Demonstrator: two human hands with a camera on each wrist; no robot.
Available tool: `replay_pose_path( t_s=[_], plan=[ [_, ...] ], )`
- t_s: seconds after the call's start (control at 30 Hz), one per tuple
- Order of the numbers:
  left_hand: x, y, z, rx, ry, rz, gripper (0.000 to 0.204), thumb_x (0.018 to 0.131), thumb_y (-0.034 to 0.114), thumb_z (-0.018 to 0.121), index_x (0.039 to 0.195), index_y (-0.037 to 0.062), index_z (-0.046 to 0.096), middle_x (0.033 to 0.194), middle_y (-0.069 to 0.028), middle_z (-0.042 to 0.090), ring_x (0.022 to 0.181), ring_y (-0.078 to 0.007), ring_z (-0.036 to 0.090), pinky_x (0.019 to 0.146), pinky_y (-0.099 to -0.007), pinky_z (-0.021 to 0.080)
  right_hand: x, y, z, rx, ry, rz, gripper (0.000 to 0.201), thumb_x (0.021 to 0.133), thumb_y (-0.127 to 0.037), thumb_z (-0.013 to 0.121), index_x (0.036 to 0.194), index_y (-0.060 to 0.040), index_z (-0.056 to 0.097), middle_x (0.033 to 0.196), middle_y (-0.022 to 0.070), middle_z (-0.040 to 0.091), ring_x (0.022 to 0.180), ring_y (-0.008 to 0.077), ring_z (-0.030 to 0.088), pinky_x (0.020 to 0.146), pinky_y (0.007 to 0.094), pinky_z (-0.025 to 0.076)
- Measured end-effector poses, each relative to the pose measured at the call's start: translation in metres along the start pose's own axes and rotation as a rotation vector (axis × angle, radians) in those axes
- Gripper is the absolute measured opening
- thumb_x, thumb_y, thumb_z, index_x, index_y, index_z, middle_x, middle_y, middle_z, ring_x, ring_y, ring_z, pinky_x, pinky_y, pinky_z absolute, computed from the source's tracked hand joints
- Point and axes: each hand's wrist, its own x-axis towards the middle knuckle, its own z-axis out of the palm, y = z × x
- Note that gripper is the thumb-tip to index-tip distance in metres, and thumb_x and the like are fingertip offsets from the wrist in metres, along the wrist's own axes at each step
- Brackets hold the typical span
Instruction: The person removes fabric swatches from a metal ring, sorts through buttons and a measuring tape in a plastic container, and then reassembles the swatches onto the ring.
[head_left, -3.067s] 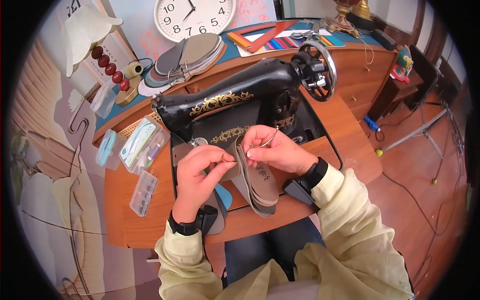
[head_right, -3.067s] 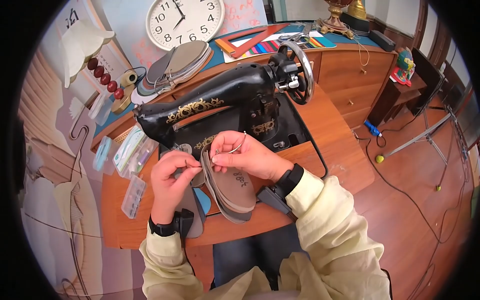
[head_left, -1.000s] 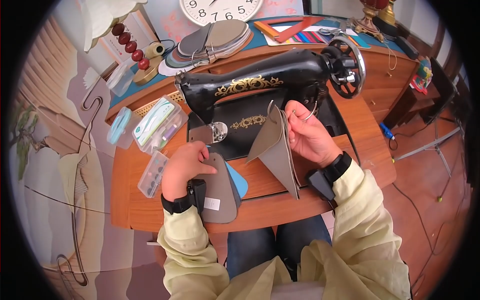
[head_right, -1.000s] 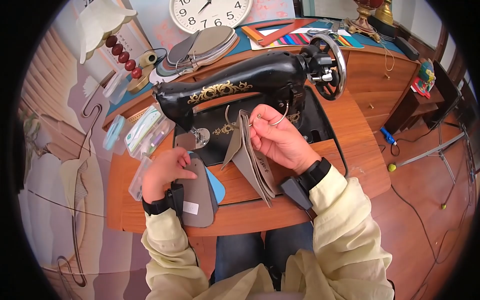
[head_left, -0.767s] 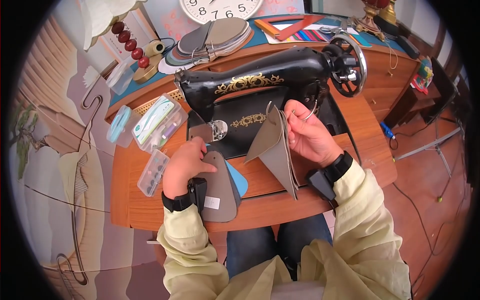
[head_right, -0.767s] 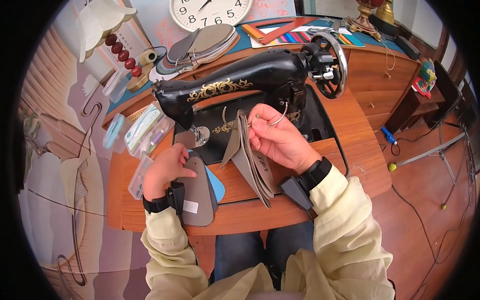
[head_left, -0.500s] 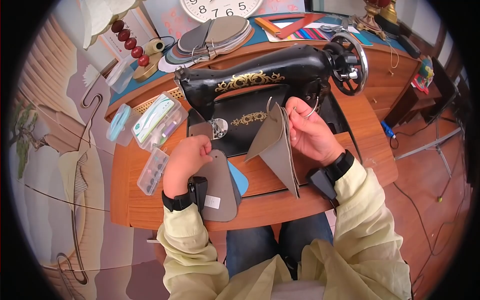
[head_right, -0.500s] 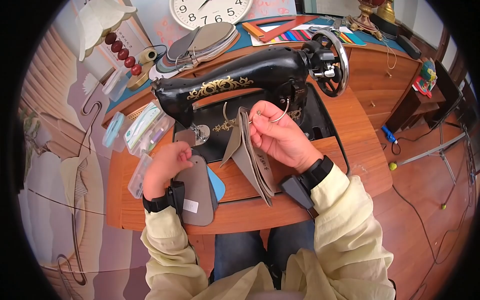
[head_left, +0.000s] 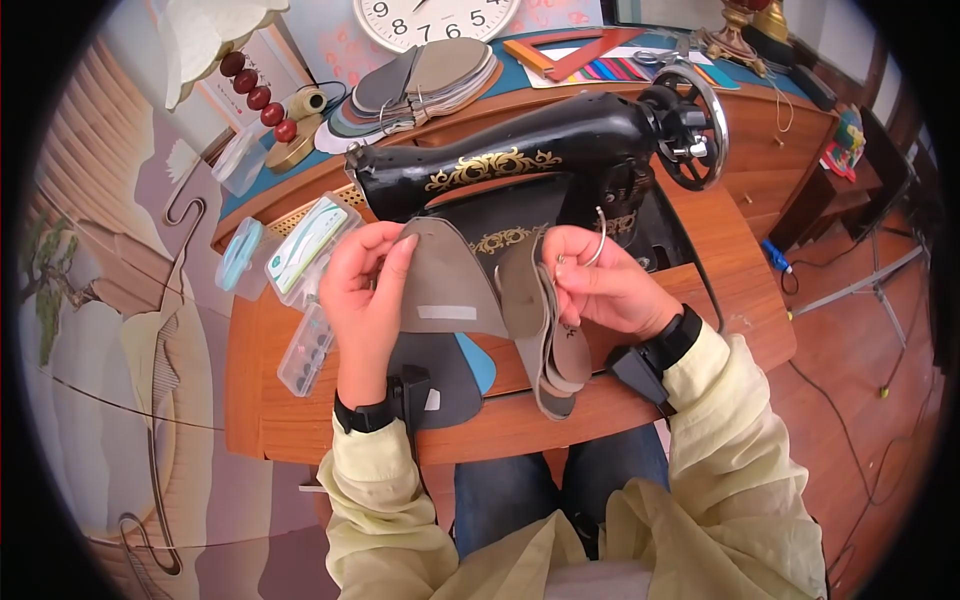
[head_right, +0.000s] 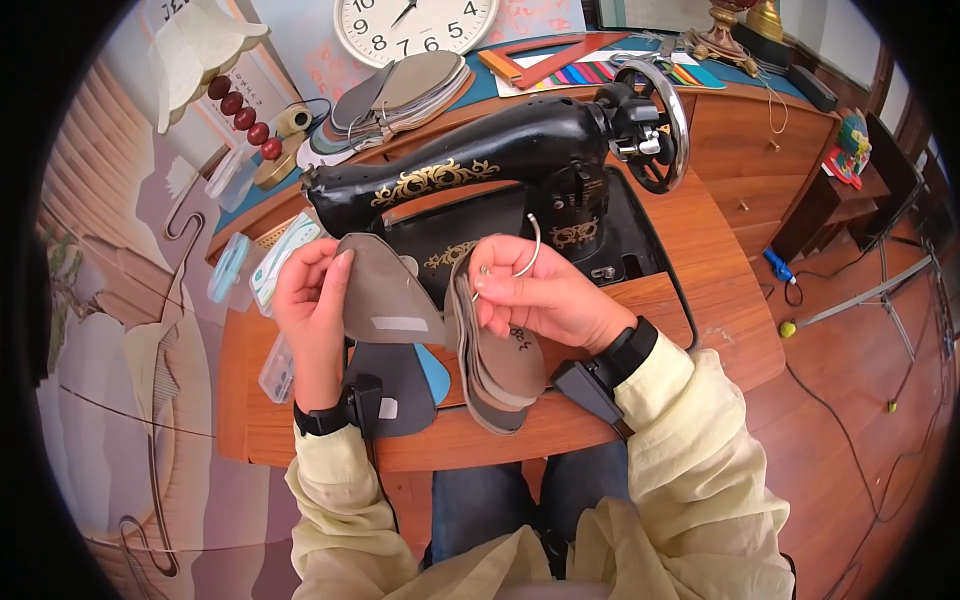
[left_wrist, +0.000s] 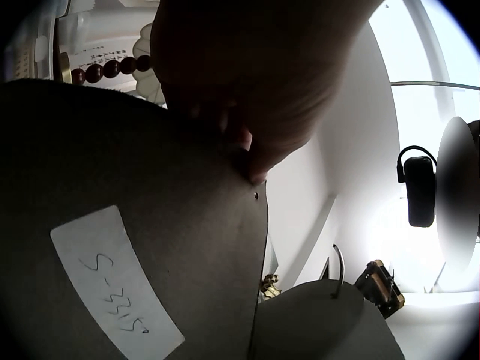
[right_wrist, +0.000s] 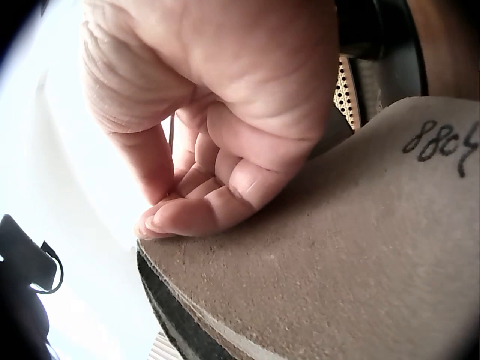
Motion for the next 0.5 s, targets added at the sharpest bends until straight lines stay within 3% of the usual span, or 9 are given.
replay_pose_path(
  t_s=[0.2, 0.5],
  plan=[
    [-0.010, 0.019, 0.009, 0.132, -0.107, 0.205, 0.011, 0.083, 0.000, 0.070, 0.094, 0.0005, 0.070, 0.086, -0.0051, 0.070, 0.076, -0.0091, 0.064, 0.065, -0.0205, 0.048, 0.001, 0.004, 0.005, -0.072, -0.010, 0.108, 0.009, 0.096, -0.017, 0.059, 0.094, -0.0078, 0.056, 0.081, 0.0036, 0.066, 0.069, 0.0086, 0.062, 0.062, 0.0205, 0.049],
    [-0.007, 0.023, 0.007, 0.165, -0.236, 0.421, 0.018, 0.076, -0.004, 0.071, 0.092, 0.0023, 0.072, 0.086, -0.0078, 0.072, 0.076, -0.0199, 0.067, 0.070, -0.0271, 0.052, 0.004, 0.004, 0.001, 0.010, 0.080, 0.031, 0.007, 0.097, -0.014, 0.056, 0.098, -0.0075, 0.055, 0.084, 0.0053, 0.067, 0.070, 0.0099, 0.063, 0.065, 0.0213, 0.051]
  ],
)
